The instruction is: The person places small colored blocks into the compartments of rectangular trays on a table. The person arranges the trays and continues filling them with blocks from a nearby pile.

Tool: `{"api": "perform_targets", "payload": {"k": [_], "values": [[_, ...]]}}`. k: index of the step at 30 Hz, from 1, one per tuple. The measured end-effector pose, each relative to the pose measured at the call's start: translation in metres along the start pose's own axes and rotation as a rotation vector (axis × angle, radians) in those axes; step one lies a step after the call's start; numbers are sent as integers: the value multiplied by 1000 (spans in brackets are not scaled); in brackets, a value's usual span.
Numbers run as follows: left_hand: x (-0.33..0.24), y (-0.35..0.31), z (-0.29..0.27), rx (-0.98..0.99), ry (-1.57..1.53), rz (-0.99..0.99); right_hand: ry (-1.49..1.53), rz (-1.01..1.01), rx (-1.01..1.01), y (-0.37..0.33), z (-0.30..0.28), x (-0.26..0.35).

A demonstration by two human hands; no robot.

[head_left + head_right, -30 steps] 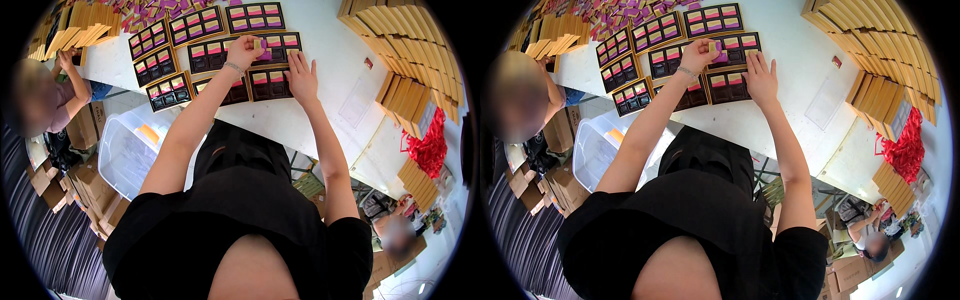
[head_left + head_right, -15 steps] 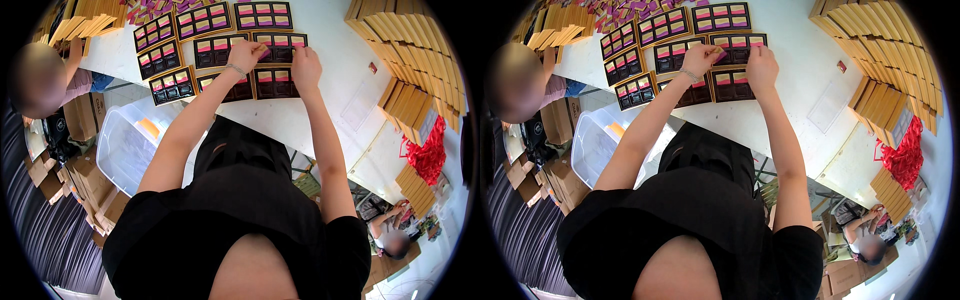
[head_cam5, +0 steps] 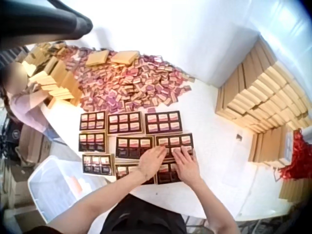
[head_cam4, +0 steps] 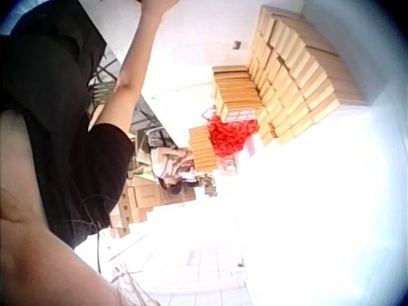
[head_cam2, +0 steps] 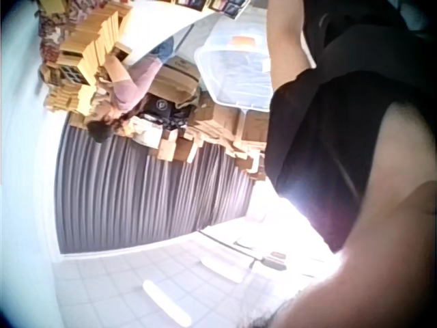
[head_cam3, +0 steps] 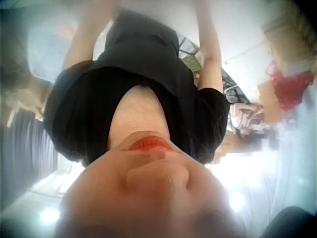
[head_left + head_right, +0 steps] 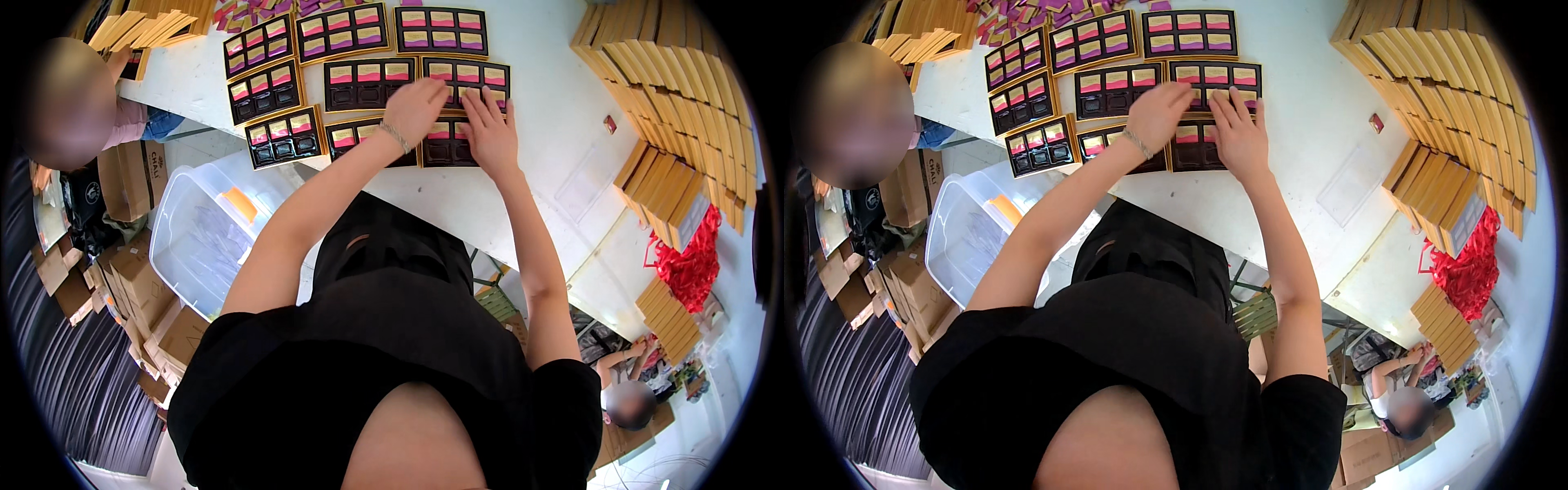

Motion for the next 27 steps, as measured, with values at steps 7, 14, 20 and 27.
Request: {"api": "perform_targets", "payload": {"k": [7, 14, 20, 27], "values": [[-21, -24, 7, 357, 234, 74, -42, 1, 41, -2, 6, 7], [3, 22, -25, 189, -4, -71, 171, 102, -187, 61, 3, -38], [127, 165, -17, -127, -9, -382, 166, 181, -328, 224, 60, -141], [147, 212, 23, -24, 76, -332, -302, 65, -254, 255, 116, -137]]}}
Point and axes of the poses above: each hand's wrist, its own y-axis towards the middle knuckle, its own z-axis out of the palm, x = y × z, the point moved 3 cm from there along y, towards the middle knuckle, and after that the axes turned 5 degrees about -x, right-handed, at the moved point
